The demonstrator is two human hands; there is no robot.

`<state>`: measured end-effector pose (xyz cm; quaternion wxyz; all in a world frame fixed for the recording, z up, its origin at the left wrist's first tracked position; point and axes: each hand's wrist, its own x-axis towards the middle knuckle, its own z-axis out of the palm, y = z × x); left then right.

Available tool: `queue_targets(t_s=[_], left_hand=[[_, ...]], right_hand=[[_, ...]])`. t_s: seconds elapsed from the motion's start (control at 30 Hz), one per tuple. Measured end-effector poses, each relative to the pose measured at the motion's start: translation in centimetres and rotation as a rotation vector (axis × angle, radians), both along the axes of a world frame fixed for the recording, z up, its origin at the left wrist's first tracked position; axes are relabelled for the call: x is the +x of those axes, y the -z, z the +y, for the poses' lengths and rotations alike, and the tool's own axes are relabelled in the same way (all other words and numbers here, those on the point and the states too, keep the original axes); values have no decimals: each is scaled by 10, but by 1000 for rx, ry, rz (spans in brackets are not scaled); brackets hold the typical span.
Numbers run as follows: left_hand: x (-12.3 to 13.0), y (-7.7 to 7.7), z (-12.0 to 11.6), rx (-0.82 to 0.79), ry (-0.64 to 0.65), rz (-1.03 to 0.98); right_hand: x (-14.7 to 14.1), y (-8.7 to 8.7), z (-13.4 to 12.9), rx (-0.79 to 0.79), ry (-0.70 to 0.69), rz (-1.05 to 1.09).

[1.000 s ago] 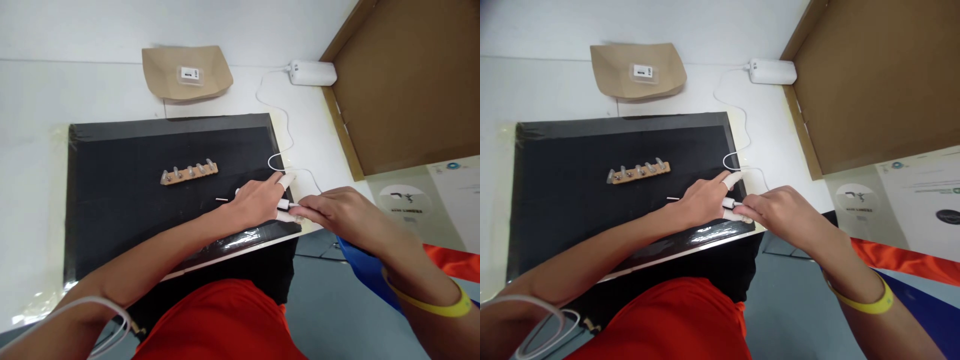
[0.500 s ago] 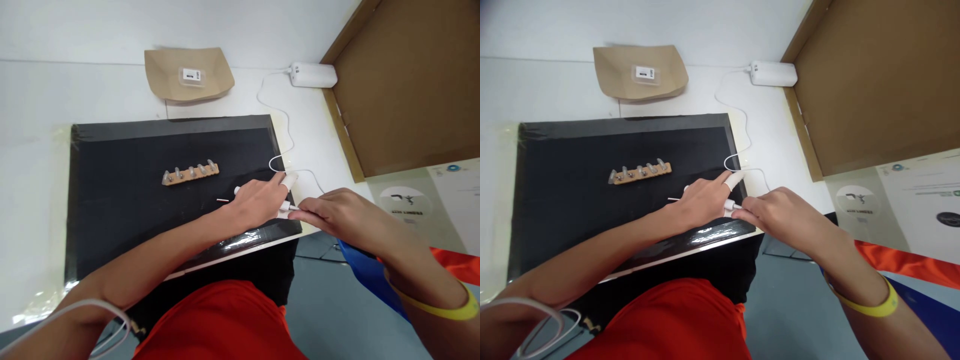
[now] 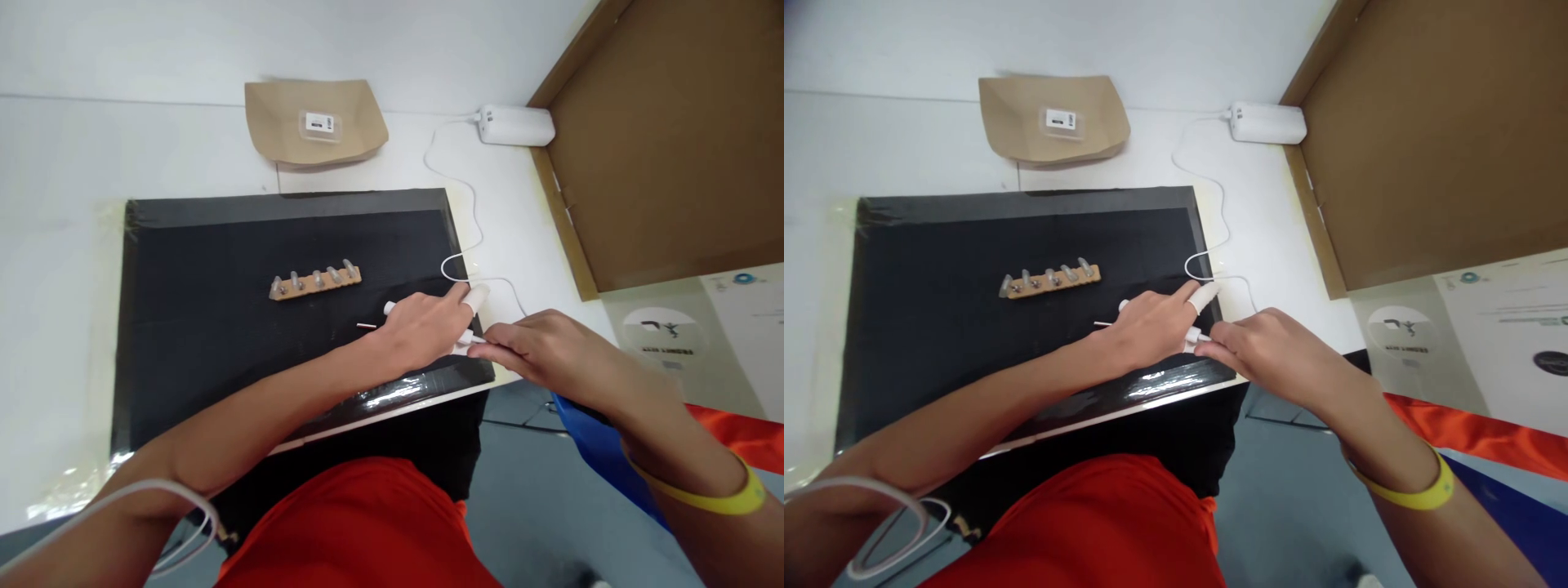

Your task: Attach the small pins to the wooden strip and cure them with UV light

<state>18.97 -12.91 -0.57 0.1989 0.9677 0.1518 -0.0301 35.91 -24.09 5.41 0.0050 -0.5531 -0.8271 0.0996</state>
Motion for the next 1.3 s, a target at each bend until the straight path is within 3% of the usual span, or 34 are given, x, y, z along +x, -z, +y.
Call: queue_targets(t_s=[0.37,0.5,0.67,0.77,0.83,0.93,1.0,1.1,1.23,1.3], left_hand=[[-2,-8,10,44,-37,-23],[-3,-8,11,-10,-76,-57],[-4,-16,17,-287,-166,-129],[-10,-22,26,-505,-128,-248],[-14,-24,34,-670,-86,-297],[-18,-21,44,-886,-8,-261],[-19,-19,48,-993,45,-158],[-18,-19,47,-1059,44,-50],[-21,-30,44,-786,-60,-104],[-25,-34,46,-724,-73,-71]], right_hand=[[0,9,-2,245,50,-41],[-4,3,-12,424,88,-60],[-20,4,-40,655,229,91],[-30,21,-58,784,355,297],[-40,35,-65,828,555,487],[-64,52,-64,675,922,860],[-83,58,-56,380,1077,1038],[-108,59,-37,179,1049,1264],[-122,56,-12,160,1094,1328],[-124,54,-5,164,1114,1323]])
